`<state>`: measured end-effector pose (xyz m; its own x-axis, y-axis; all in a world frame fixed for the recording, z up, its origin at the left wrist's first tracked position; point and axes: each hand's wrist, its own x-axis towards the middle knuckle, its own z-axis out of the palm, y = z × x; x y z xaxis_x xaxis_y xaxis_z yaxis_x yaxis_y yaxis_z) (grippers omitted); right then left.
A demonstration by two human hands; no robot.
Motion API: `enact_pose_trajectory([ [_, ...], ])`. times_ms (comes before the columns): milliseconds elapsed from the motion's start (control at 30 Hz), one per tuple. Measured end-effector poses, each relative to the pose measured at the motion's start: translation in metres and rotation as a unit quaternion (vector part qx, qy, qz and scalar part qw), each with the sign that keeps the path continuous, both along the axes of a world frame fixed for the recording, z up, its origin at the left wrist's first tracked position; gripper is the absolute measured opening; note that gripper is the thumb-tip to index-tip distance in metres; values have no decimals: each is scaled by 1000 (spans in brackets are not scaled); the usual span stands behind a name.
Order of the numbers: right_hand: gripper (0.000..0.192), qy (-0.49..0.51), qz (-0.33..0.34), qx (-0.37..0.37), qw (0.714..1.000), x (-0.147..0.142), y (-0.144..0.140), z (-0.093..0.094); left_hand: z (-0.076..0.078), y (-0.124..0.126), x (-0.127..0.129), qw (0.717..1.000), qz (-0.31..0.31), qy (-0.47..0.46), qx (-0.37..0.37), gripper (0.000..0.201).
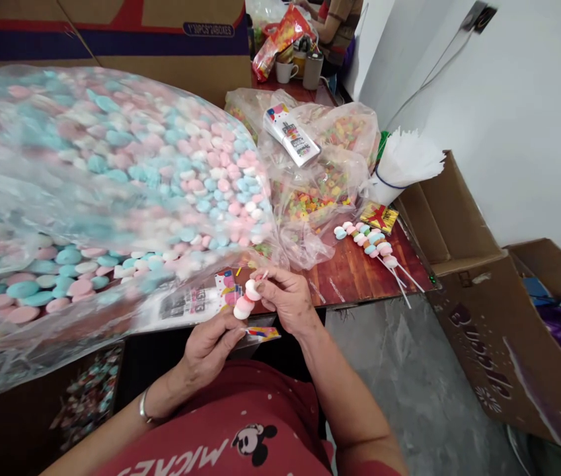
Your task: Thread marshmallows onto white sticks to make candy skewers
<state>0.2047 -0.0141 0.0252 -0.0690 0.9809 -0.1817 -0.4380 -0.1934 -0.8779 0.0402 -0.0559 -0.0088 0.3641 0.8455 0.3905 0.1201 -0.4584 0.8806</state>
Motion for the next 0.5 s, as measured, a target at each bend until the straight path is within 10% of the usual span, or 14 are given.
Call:
enact_pose_trajectory([
  [500,37,-145,82,51,985,18,-2,-3,-4,9,-7,996,0,40,81,14],
])
